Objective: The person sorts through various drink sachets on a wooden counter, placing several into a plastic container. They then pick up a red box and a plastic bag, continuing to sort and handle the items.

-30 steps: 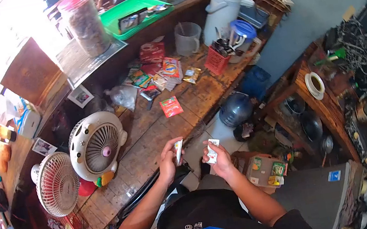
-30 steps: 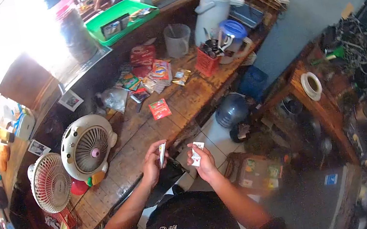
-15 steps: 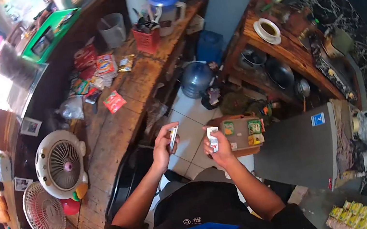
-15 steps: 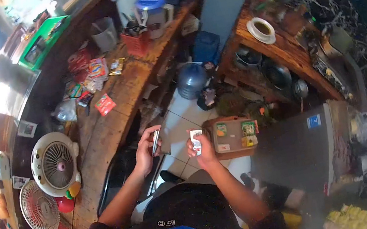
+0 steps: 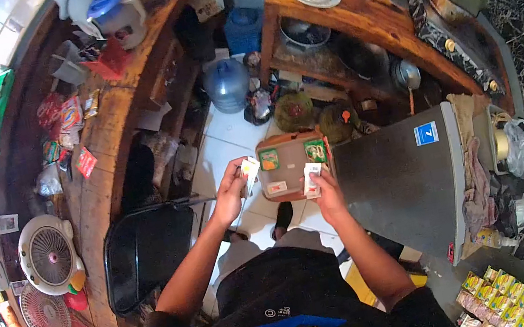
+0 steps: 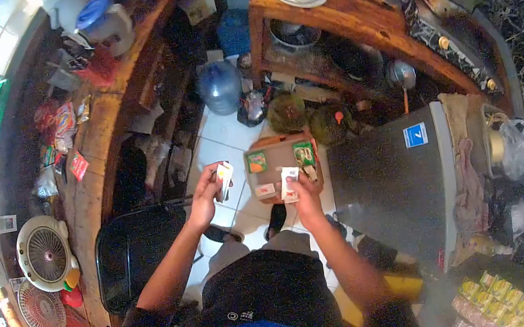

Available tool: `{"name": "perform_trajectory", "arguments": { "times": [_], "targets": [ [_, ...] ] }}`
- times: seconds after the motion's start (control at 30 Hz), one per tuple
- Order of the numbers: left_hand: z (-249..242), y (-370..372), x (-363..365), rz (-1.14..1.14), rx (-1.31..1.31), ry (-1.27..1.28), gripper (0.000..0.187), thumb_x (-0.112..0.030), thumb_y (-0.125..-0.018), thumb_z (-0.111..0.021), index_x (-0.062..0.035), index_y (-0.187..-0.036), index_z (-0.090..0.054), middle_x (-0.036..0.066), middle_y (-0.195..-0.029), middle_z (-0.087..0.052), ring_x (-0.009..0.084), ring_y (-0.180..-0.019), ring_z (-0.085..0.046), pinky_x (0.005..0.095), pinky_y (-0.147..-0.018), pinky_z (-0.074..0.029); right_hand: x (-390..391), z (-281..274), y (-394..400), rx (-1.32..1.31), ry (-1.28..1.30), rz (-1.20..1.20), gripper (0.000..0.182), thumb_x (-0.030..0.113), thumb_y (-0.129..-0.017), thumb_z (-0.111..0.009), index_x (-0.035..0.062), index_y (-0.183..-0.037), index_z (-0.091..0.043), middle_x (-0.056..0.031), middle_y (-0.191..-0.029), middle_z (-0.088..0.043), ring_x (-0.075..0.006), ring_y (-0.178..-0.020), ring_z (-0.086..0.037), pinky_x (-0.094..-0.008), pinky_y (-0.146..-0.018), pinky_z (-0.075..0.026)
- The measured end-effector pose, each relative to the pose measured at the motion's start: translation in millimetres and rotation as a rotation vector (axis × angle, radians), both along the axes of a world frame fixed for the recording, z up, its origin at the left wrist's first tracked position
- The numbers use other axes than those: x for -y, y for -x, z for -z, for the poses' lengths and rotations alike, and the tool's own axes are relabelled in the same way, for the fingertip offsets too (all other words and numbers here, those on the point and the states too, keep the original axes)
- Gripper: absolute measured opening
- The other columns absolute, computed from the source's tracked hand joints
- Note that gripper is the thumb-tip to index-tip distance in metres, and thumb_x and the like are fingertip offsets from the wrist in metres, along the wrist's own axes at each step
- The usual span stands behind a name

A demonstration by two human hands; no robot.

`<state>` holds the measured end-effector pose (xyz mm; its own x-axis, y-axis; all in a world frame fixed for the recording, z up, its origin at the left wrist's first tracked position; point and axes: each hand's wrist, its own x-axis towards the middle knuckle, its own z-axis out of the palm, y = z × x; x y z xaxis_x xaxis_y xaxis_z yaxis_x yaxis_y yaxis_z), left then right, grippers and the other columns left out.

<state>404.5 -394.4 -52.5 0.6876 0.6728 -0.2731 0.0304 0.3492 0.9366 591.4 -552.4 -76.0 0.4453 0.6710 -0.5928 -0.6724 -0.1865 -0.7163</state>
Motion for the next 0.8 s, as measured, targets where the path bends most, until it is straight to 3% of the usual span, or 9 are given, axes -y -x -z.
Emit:
{"name": "perform_trajectory", "arguments": {
  "times": [0.1, 0.17, 0.27, 0.3, 0.4, 0.57, 0.63, 0.7, 0.8],
  "targets": [
    [20, -25, 12, 0.078, -0.171, -0.138, 0.037, -0.008, -0.092, -0.04, -0.0062, -0.129, -0.044, 0.003, -0.094, -0.057, 0.0086, -0.078, -0.049, 0.0235, -0.068, -0.04, 18, 22, -35, -0.022, 0.089, 0.003, 0.03, 0.018, -0.088, -0.051, 0.0063, -0.114, -0.056, -0.0098, -0.096, -0.065, -0.0196, -0.077, -0.064, -0.0323, -0.065, -0.051],
    [37, -39, 14, 0.118, -0.291, -0.194, 0.034, -0.007, -0.092, -0.043, -0.0048, -0.126, -0.045, 0.009, -0.094, -0.061, 0.0176, -0.079, -0.057, 0.0306, -0.071, -0.045, 25, 50, -52, -0.01, 0.026, -0.067, 0.033, 0.019, -0.088, -0.044, 0.0066, -0.117, -0.052, -0.0093, -0.091, -0.065, -0.0205, -0.071, -0.064, -0.0334, -0.064, -0.052],
    [78, -49, 17, 0.263, -0.525, -0.571, 0.031, -0.006, -0.088, -0.051, -0.0057, -0.119, -0.05, 0.024, -0.095, -0.062, 0.0424, -0.093, -0.059, 0.0481, -0.081, -0.047, 20, 85, -62, 0.214, 0.133, -0.139, 0.042, 0.021, -0.087, -0.045, 0.0051, -0.125, -0.049, -0.0082, -0.099, -0.063, -0.0188, -0.085, -0.062, -0.0317, -0.072, -0.052],
    [99, -48, 17, 0.334, -0.601, -0.684, 0.029, -0.011, -0.089, -0.055, -0.0062, -0.118, -0.053, 0.022, -0.093, -0.063, 0.0421, -0.088, -0.061, 0.0468, -0.078, -0.049, 20, 95, -60, 0.388, 0.202, -0.169, 0.044, 0.02, -0.087, -0.047, 0.0042, -0.128, -0.047, -0.0079, -0.103, -0.062, -0.0177, -0.089, -0.061, -0.0307, -0.075, -0.051],
    [136, -59, 17, 0.494, -0.685, -0.738, 0.026, -0.012, -0.086, -0.058, -0.0082, -0.112, -0.059, 0.02, -0.091, -0.064, 0.0374, -0.088, -0.062, 0.0457, -0.079, -0.05, 9, 135, -60, 0.362, 0.176, -0.216, 0.043, 0.018, -0.089, -0.053, 0.0036, -0.129, -0.046, -0.0074, -0.11, -0.059, -0.0151, -0.093, -0.059, -0.0286, -0.078, -0.049],
    [227, -72, 29, 0.639, -0.869, -0.838, 0.023, -0.011, -0.085, -0.057, -0.009, -0.107, -0.064, 0.016, -0.09, -0.064, 0.0321, -0.089, -0.065, 0.0421, -0.079, -0.053, -10, 187, -59, 0.338, 0.068, -0.258, 0.03, 0.011, -0.088, -0.061, 0.0009, -0.116, -0.055, -0.0071, -0.098, -0.064, -0.0156, -0.09, -0.061, -0.0288, -0.078, -0.048],
    [244, -73, 34, 0.749, -0.896, -0.855, 0.023, -0.009, -0.083, -0.057, -0.0065, -0.104, -0.065, 0.015, -0.089, -0.064, 0.0313, -0.091, -0.065, 0.0419, -0.078, -0.054, -14, 200, -61, 0.422, 0.106, -0.445, 0.033, 0.01, -0.09, -0.063, -0.0001, -0.12, -0.053, -0.0065, -0.11, -0.063, -0.014, -0.101, -0.059, -0.0274, -0.085, -0.048],
    [243, -77, 39, 0.731, -0.883, -0.944, 0.022, -0.009, -0.08, -0.057, -0.005, -0.1, -0.066, 0.014, -0.093, -0.064, 0.0299, -0.088, -0.066, 0.0415, -0.076, -0.054, -13, 212, -56, 0.482, 0.122, -0.458, 0.033, 0.012, -0.089, -0.064, 0.0009, -0.119, -0.054, -0.0083, -0.107, -0.064, -0.016, -0.1, -0.061, -0.0291, -0.084, -0.048],
    [243, -81, 40, 0.82, -0.929, -1.056, 0.02, -0.011, -0.078, -0.057, -0.0077, -0.096, -0.067, 0.012, -0.095, -0.065, 0.0276, -0.089, -0.064, 0.0415, -0.085, -0.048, -23, 203, -53, 0.686, 0.206, -0.642, 0.031, 0.017, -0.084, -0.065, 0.0075, -0.113, -0.057, -0.0166, -0.101, -0.065, -0.0332, -0.096, -0.063, -0.0399, -0.083, -0.049]
  ]
}}
